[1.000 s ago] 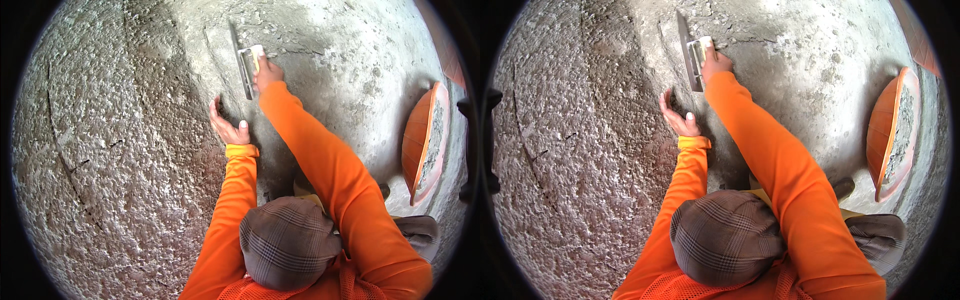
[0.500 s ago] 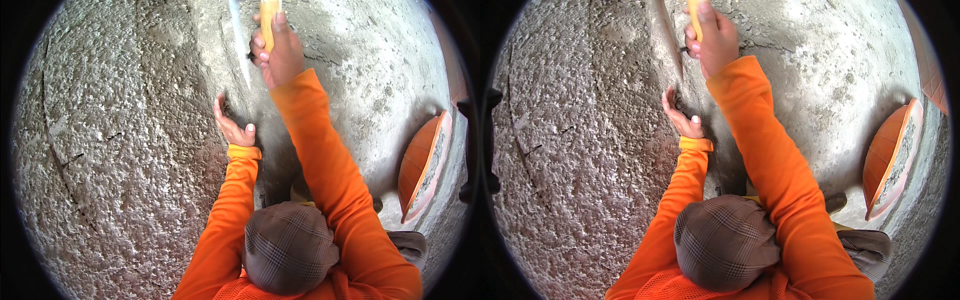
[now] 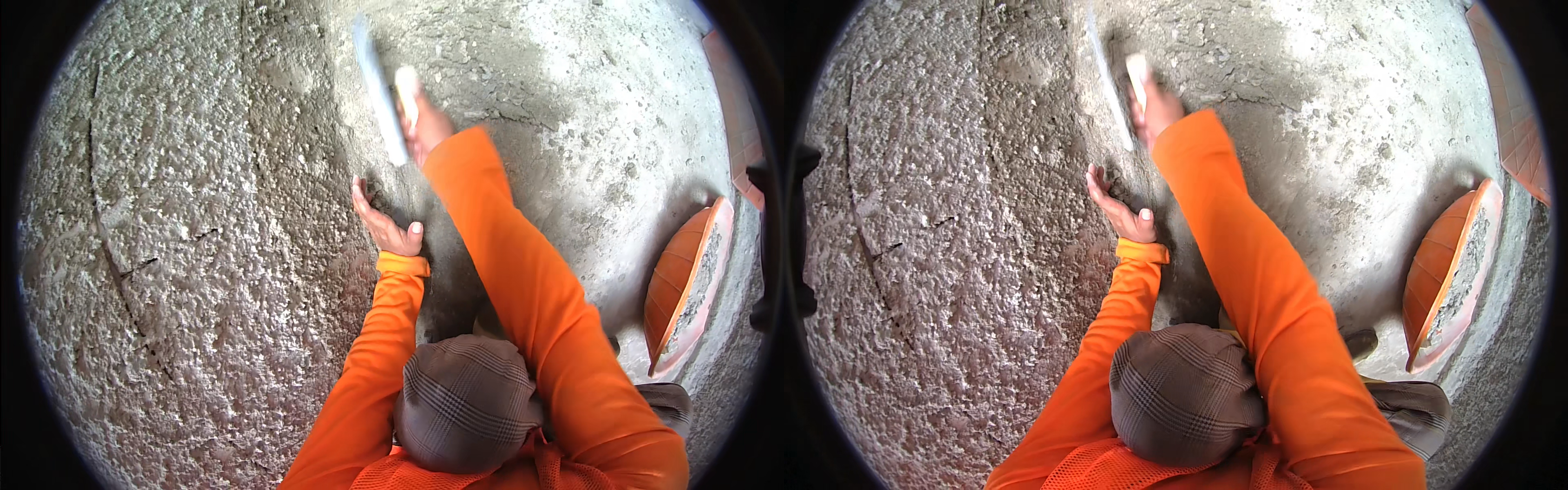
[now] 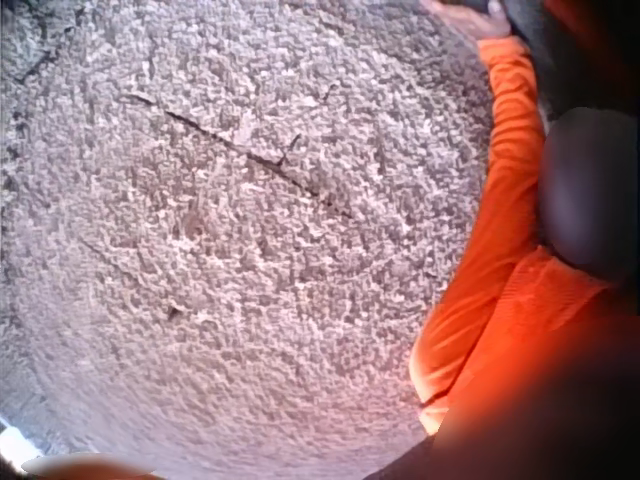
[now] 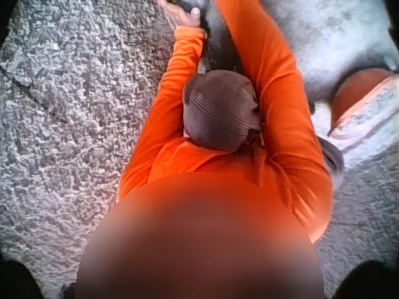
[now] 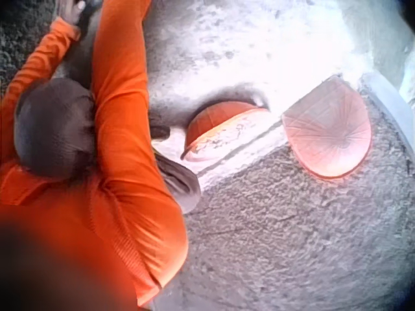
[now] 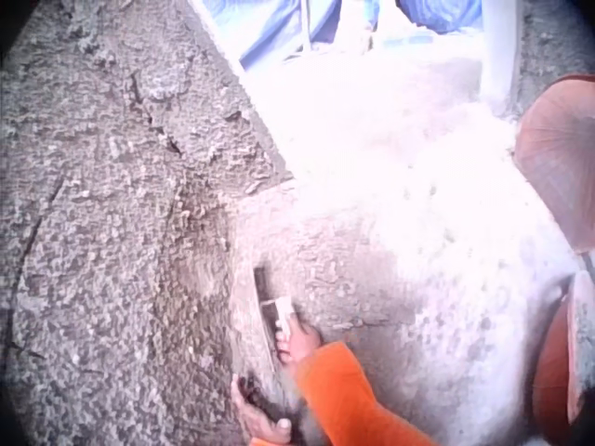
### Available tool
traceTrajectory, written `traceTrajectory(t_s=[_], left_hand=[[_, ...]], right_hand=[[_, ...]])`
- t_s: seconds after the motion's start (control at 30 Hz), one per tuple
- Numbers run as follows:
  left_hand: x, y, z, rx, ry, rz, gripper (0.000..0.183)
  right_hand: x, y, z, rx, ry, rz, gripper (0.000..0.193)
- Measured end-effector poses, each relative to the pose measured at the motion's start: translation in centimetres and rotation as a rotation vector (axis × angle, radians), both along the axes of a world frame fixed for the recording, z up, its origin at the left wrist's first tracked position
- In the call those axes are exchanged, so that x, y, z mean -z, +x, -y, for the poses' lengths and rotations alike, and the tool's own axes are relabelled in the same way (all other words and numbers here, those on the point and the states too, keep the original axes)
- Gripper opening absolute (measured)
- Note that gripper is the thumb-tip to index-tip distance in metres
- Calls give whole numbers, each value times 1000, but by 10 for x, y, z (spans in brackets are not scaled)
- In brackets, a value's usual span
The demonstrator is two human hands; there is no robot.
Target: The person scoops cement from a pink basin using a trowel and applies it to a concrete floor. They then use the trowel to smooth and level the surface, repeatedly spreading and finishing the material.
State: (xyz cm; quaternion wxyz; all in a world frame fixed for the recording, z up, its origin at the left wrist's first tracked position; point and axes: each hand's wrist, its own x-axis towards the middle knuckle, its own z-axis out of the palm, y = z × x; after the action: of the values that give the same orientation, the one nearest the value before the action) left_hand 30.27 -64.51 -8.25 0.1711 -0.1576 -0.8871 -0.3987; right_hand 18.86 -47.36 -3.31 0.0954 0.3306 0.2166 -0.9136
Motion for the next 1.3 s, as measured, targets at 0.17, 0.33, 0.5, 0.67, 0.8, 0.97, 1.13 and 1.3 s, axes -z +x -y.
traceTrajectory(t_s=[0.17,0.33,0.5,0.67,0.8,0.97,1.13,1.3], left_hand=[[0,3,0,-7,28,22,122],[0,-2,2,23,17,-4,121],[1,0,-1,2,31,-16,123],[0,1,3,4,-3,4,123],[0,-2,1,18,-4,-6,122],[3,-2,0,8,7,-29,122],[-4,-1,1,0,-63,29,122],[0,-7,-3,2,-30,-14,121]], right_hand=[[13,-2,-4,50,-94,-84,48],[10,6,-4,49,-104,-232,52],[6,5,-9,-135,-141,104,55],[19,5,-19,312,-234,-587,55],[21,5,0,-279,314,224,56],[3,-6,-40,159,23,-274,51],[-13,10,-27,222,-90,-182,64],[4,26,-15,-64,-165,52,50]])
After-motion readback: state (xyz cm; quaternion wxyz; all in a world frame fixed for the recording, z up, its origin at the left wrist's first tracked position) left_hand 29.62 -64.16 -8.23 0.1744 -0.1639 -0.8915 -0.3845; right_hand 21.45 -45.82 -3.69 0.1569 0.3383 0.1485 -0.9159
